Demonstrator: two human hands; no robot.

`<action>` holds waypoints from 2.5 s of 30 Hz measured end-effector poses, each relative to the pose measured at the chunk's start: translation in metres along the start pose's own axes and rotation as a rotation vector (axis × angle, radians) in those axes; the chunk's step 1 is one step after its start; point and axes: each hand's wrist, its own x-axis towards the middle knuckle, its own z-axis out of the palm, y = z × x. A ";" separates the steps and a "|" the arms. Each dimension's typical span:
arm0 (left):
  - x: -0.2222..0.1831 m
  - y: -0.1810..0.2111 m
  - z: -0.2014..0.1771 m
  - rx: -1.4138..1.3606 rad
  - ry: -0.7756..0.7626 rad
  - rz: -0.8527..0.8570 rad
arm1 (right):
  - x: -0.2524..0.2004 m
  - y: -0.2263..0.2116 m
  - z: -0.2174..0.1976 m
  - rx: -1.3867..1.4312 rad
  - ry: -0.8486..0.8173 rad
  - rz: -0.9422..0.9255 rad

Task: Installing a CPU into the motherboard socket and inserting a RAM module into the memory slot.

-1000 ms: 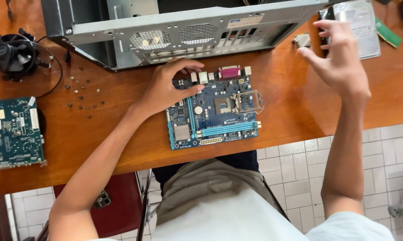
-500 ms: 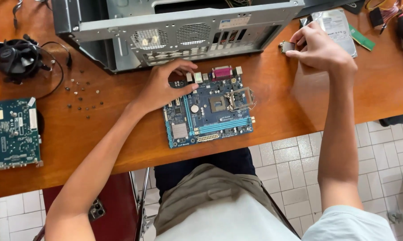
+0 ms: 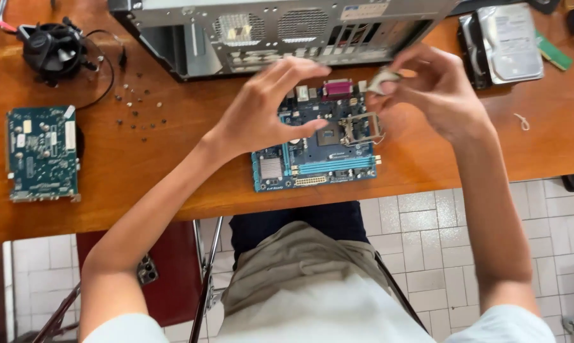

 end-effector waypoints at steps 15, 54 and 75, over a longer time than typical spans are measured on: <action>-0.014 -0.044 0.027 -0.817 0.245 -0.440 | 0.089 0.062 0.036 -0.197 -0.344 -0.297; -0.012 -0.022 0.008 -0.577 0.133 -0.346 | 0.083 0.066 0.034 -0.496 -0.330 -0.453; -0.007 -0.017 0.004 -0.741 0.168 -0.440 | 0.080 0.056 0.038 -0.372 -0.431 -0.439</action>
